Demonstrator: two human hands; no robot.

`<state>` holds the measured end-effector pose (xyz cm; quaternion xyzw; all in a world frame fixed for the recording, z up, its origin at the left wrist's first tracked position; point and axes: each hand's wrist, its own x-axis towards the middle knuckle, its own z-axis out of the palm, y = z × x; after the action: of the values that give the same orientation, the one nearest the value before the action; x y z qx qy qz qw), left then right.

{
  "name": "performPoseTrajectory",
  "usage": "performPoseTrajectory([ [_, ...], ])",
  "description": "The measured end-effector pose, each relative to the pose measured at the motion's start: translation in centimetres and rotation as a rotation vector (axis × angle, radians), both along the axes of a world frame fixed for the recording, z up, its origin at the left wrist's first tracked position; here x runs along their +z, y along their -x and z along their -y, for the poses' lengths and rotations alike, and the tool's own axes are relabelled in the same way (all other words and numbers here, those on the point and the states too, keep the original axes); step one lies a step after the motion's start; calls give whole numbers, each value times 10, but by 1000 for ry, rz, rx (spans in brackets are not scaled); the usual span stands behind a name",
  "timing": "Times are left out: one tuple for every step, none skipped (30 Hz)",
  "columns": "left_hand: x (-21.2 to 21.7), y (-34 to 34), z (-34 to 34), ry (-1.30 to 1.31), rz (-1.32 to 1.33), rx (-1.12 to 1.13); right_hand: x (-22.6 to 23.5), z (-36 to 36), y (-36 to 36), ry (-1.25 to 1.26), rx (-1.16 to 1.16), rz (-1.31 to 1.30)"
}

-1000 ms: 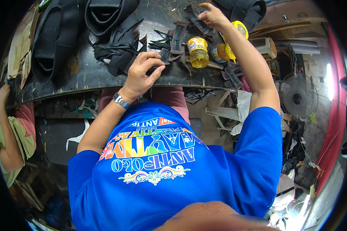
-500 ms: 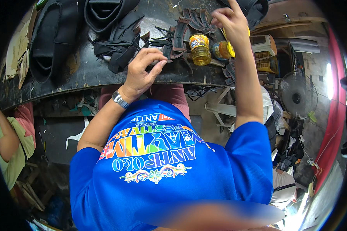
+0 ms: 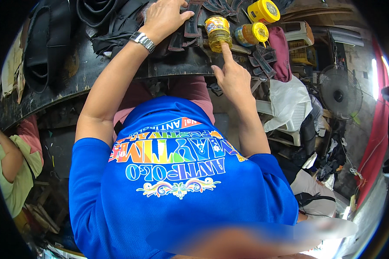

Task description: The person applies glue to the edges of several black shoes and shoe parts using a small brush. They repeatedly dip the brush into a yellow-lidded glue jar and spread glue along seams and edges, handling each item one at a time.

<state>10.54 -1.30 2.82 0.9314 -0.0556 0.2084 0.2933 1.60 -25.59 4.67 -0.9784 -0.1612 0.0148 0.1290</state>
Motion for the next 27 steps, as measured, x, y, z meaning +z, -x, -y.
performPoseTrajectory([
  [0, -2, 1, 59, -20, 1, -2, -1, -4, 19, 28, 12],
  [0, -3, 1, 119, -41, 2, -4, -1, -6, 47, 42, 9],
  [-1, -5, 1, 179, -62, 5, -6, -2, -7, 80, 55, 10],
  [-3, -6, 1, 277, -75, 7, -7, -2, -8, 69, 55, 7],
  [-5, -7, 2, 375, -89, 8, -7, -2, -7, 62, 53, 7],
  [-7, -8, 1, 472, -103, 9, -7, -3, -5, 59, 46, -1],
  [-10, -9, 0, 599, -105, -37, -6, -3, -3, 60, 44, -12],
  [-12, -11, -2, 726, -107, -83, -5, -3, -1, 65, 39, -29],
  [-13, -12, -4, 853, -106, -130, -2, -2, 1, 64, 43, -21],
  [-13, -13, -6, 949, -47, -230, 2, -2, 4, 42, 54, 3],
  [-11, -12, -8, 969, -8, -245, 7, -1, 7, 13, 74, 51],
  [-10, -10, -10, 989, 30, -261, 12, 0, 9, -9, 82, 71],
  [-7, -9, -11, 1010, 67, -277, 20, 2, 10, -54, 114, 114],
  [-4, -4, -12, 1132, -28, -303, 29, 6, 10, -92, 135, 130],
  [-2, 1, -12, 1256, -123, -317, 37, 8, 10, -131, 156, 146],
  [1, 3, -11, 1251, -68, -375, 45, 10, 10, -326, 134, 172],
  [4, 6, -10, 1246, -11, -431, 52, 12, 10, -442, 138, 180],
  [5, 9, -10, 1228, -73, -415, 57, 12, 9, -577, 151, 222],
  [5, 10, -10, 1199, -87, -413, 60, 11, 9, -713, 161, 262],
  [5, 11, -9, 1170, -102, -413, 59, 7, 7, -884, 180, 268],
  [3, 11, -8, 1140, -117, -415, 56, 3, 7, -958, 174, 220],
  [2, 10, -9, 1130, -101, -451, 52, -2, 7, -1019, 158, 160],
  [0, 9, -10, 1067, -65, -399, 48, -6, 6, -1077, 148, 105],
  [-1, 8, -12, 1005, -31, -345, 42, -10, 5, -1029, 190, 82],
  [-1, 8, -14, 943, 5, -289, 37, -14, 6, -995, 226, 63],
  [1, 7, -18, 907, 14, -210, 33, -16, 7, -1036, 201, 32],
  [3, 9, -21, 1106, -52, -205, 31, -17, 9, -1077, 172, 1],
])
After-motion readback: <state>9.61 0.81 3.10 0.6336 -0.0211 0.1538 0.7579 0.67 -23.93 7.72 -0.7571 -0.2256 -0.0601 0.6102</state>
